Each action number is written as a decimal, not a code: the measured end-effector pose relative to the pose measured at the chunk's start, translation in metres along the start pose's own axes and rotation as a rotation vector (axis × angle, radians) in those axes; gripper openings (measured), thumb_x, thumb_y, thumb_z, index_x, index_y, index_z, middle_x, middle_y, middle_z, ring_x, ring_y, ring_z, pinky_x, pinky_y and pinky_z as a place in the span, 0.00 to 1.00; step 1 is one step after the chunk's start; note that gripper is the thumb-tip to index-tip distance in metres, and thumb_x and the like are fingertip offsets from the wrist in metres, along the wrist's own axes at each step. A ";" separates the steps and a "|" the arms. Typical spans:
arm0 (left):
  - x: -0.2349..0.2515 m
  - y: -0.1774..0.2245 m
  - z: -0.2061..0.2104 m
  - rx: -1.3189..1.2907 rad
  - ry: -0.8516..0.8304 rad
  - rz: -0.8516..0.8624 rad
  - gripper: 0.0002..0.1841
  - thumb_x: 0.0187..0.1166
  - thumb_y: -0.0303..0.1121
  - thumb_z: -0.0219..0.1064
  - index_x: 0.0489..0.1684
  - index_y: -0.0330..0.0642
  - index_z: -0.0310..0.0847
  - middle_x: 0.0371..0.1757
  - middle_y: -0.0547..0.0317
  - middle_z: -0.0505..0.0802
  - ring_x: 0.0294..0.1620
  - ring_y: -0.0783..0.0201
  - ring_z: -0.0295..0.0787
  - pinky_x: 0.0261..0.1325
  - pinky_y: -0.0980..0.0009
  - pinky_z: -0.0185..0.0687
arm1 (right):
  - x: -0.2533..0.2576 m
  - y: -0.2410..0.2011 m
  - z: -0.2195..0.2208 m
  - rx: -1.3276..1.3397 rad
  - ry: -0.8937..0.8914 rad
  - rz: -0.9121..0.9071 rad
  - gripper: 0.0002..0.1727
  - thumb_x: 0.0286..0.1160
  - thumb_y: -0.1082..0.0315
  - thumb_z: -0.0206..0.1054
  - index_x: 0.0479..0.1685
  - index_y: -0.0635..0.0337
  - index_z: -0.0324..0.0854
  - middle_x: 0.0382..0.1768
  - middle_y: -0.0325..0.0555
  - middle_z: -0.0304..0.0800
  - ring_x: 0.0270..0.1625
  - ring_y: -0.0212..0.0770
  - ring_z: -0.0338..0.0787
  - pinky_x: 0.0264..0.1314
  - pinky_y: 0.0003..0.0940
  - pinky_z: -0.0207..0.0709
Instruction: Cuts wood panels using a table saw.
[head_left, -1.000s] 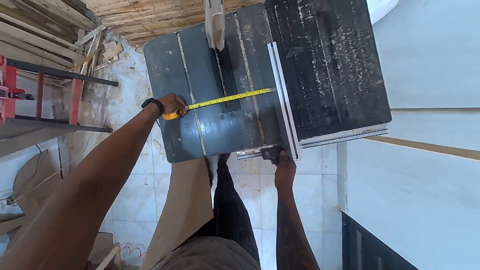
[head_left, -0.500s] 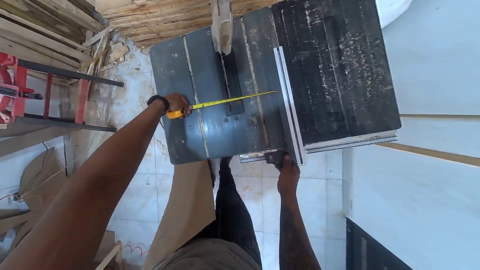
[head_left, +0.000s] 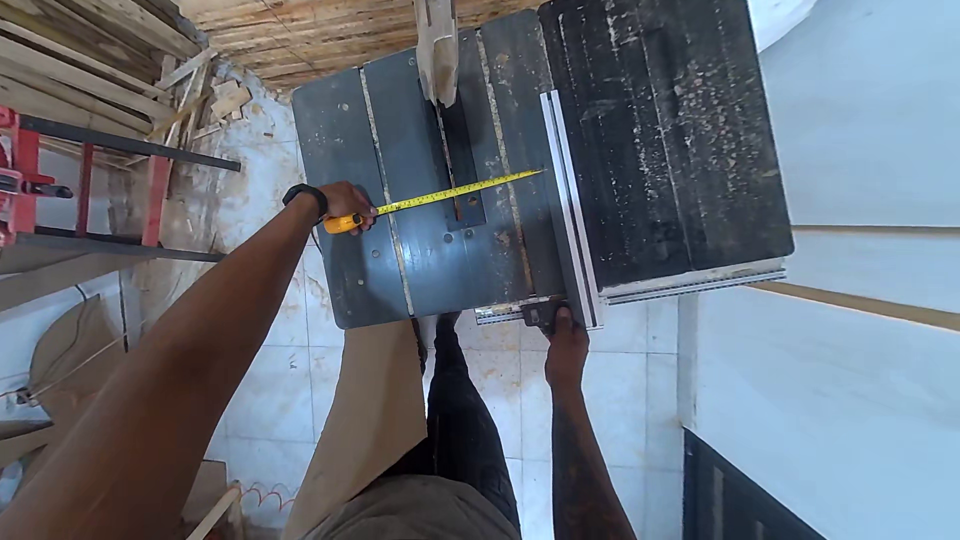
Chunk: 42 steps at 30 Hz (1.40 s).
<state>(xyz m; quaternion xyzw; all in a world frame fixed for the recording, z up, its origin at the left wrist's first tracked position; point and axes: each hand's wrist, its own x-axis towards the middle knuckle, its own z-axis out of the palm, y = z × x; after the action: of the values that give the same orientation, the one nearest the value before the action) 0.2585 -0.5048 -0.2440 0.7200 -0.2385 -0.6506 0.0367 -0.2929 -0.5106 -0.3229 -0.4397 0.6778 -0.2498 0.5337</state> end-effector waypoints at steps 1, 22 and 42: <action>0.000 0.000 0.000 0.005 0.003 0.006 0.16 0.88 0.40 0.64 0.48 0.33 0.89 0.39 0.50 0.97 0.36 0.57 0.97 0.44 0.61 0.95 | 0.000 0.000 0.001 -0.002 0.003 -0.003 0.27 0.88 0.43 0.58 0.59 0.60 0.83 0.49 0.49 0.92 0.53 0.43 0.93 0.60 0.48 0.87; -0.003 -0.025 -0.011 -0.034 0.048 0.002 0.15 0.86 0.39 0.67 0.52 0.33 0.88 0.41 0.49 0.97 0.36 0.56 0.97 0.44 0.61 0.95 | -0.017 0.005 0.021 0.055 -0.009 0.021 0.27 0.88 0.44 0.57 0.62 0.60 0.81 0.50 0.50 0.92 0.53 0.43 0.93 0.59 0.47 0.88; -0.003 -0.020 -0.009 -0.055 0.055 0.000 0.16 0.85 0.39 0.68 0.53 0.33 0.88 0.40 0.50 0.97 0.36 0.58 0.97 0.45 0.61 0.96 | -0.013 0.005 0.020 0.126 0.021 0.011 0.27 0.89 0.43 0.56 0.62 0.60 0.80 0.52 0.49 0.91 0.54 0.43 0.92 0.62 0.48 0.87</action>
<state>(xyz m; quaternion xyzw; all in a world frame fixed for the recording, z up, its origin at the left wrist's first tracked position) 0.2725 -0.4888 -0.2474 0.7363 -0.2193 -0.6371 0.0628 -0.2754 -0.4941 -0.3261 -0.3987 0.6687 -0.2936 0.5547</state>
